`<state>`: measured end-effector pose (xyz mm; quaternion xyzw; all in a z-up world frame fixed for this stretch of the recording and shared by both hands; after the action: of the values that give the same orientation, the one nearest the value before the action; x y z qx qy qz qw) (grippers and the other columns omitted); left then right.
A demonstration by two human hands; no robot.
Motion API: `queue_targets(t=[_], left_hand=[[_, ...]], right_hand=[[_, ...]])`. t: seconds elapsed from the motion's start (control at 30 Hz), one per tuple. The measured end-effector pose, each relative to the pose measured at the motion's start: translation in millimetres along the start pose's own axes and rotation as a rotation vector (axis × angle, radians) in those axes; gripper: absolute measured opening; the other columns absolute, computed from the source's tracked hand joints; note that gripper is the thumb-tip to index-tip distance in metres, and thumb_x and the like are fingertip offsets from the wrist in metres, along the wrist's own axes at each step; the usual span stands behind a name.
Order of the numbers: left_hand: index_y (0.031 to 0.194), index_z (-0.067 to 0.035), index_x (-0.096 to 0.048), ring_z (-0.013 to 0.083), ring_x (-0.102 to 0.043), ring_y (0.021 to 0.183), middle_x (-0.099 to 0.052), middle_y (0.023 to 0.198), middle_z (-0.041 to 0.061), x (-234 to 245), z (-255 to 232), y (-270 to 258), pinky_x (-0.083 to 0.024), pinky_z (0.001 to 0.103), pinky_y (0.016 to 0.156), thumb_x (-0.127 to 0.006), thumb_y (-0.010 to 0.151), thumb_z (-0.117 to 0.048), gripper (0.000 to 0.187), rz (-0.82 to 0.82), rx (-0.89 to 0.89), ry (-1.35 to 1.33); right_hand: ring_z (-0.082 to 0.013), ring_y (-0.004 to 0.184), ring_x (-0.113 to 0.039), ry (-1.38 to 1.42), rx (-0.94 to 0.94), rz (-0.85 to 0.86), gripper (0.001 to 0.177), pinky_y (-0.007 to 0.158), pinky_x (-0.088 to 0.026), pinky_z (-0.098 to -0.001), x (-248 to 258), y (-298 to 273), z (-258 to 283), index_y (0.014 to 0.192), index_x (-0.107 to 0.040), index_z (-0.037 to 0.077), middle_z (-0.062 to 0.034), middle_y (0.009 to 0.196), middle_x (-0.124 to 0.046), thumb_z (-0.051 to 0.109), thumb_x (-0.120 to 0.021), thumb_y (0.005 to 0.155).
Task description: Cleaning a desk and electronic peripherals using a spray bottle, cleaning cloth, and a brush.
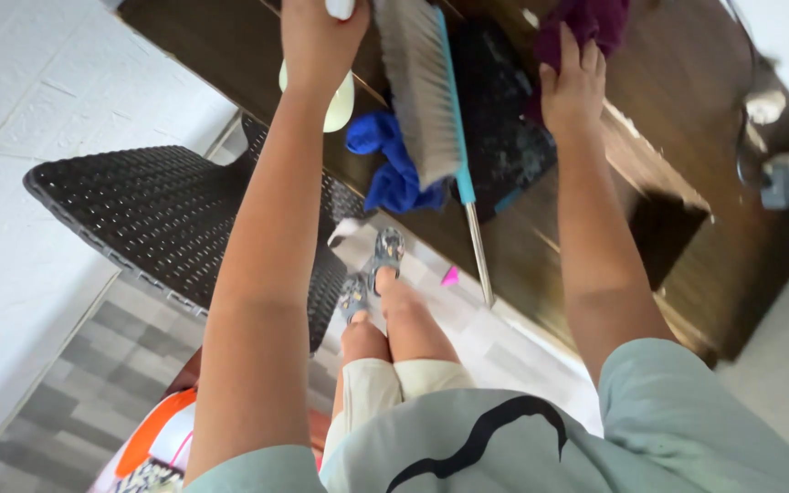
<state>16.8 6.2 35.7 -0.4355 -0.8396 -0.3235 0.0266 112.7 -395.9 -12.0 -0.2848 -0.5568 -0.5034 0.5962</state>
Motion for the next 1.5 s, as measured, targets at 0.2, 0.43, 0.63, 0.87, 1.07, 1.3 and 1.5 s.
queue_targets(t=[0.2, 0.43, 0.63, 0.87, 1.07, 1.3, 1.5], left_hand=[[0.124, -0.008, -0.062, 0.0410, -0.066, 0.108, -0.062, 0.123, 0.020, 3, -37, -43, -0.057, 0.046, 0.091, -0.085, 0.090, -0.014, 0.042, 0.060, 0.068, -0.035], [0.143, -0.014, -0.052, 0.0332, -0.066, 0.111, -0.055, 0.127, 0.013, 22, -91, -85, -0.057, 0.045, 0.094, -0.081, 0.095, -0.011, 0.056, 0.102, 0.135, -0.093], [0.140, -0.011, -0.052, 0.0307, -0.063, 0.114, -0.054, 0.128, 0.014, 44, -129, -103, -0.055, 0.045, 0.097, -0.080, 0.095, -0.011, 0.053, 0.121, 0.172, -0.017], [0.137, -0.004, -0.051, 0.0345, -0.057, 0.120, -0.057, 0.128, 0.017, 43, -166, -144, -0.051, 0.047, 0.100, -0.080, 0.090, -0.007, 0.055, 0.139, 0.187, 0.037], [0.132, -0.003, -0.055, 0.0368, -0.056, 0.114, -0.061, 0.122, 0.016, 19, -208, -176, -0.048, 0.047, 0.100, -0.077, 0.088, -0.006, 0.049, 0.173, 0.177, 0.000], [0.135, -0.005, -0.058, 0.0359, -0.056, 0.113, -0.063, 0.122, 0.014, -29, -252, -218, -0.044, 0.047, 0.101, -0.082, 0.088, -0.010, 0.054, 0.318, 0.166, -0.022], [0.137, -0.015, -0.062, 0.0313, -0.060, 0.115, -0.069, 0.120, 0.009, -91, -286, -232, -0.046, 0.043, 0.105, -0.085, 0.089, -0.014, 0.053, 0.410, 0.164, -0.174]], right_hand=[[-0.0553, 0.139, -0.038, -0.046, -0.190, 0.008, 0.067, 0.116, -0.035, -0.0588, 23, -85, -70, 0.164, -0.039, 0.022, -0.0344, 0.155, -0.040, 0.021, -0.070, 0.104], [-0.0533, 0.142, -0.039, 0.031, -0.491, -0.003, 0.064, 0.119, -0.037, -0.0568, 41, -196, -126, 0.164, -0.037, 0.025, -0.0321, 0.159, -0.037, 0.018, -0.066, 0.108], [-0.0518, 0.139, -0.030, -0.130, -0.698, 0.237, 0.068, 0.111, -0.032, -0.0658, 46, -285, -40, 0.156, -0.044, 0.030, -0.0270, 0.160, -0.026, 0.046, -0.071, 0.095], [-0.0363, 0.120, -0.055, 0.180, -0.286, 0.372, 0.054, 0.101, -0.046, -0.0527, -3, -276, 77, 0.125, -0.066, 0.011, -0.0145, 0.124, -0.059, 0.053, -0.075, 0.093], [-0.0392, 0.097, -0.065, 0.179, -0.087, 0.322, 0.053, 0.078, -0.051, -0.0521, -18, -267, 98, 0.120, -0.056, 0.008, -0.0177, 0.107, -0.067, 0.037, -0.077, 0.081], [-0.0463, 0.084, -0.068, 0.409, -0.642, 0.357, 0.034, 0.075, -0.053, -0.0564, 40, -300, 21, 0.124, -0.052, 0.012, -0.0220, 0.090, -0.072, 0.020, -0.063, 0.093], [-0.0227, 0.076, -0.065, 0.607, -0.817, 0.037, 0.037, 0.061, -0.053, -0.0390, 83, -389, -129, 0.138, -0.060, 0.017, -0.0128, 0.095, -0.069, 0.014, -0.063, 0.101]])
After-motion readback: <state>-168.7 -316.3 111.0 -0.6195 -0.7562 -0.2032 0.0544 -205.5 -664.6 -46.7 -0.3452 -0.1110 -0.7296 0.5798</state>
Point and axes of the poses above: each hand's wrist, its own y-axis towards the middle knuckle, its own x-axis out of the back of the hand, z = x × y, the point moved 5 cm from there along y, towards the middle knuckle
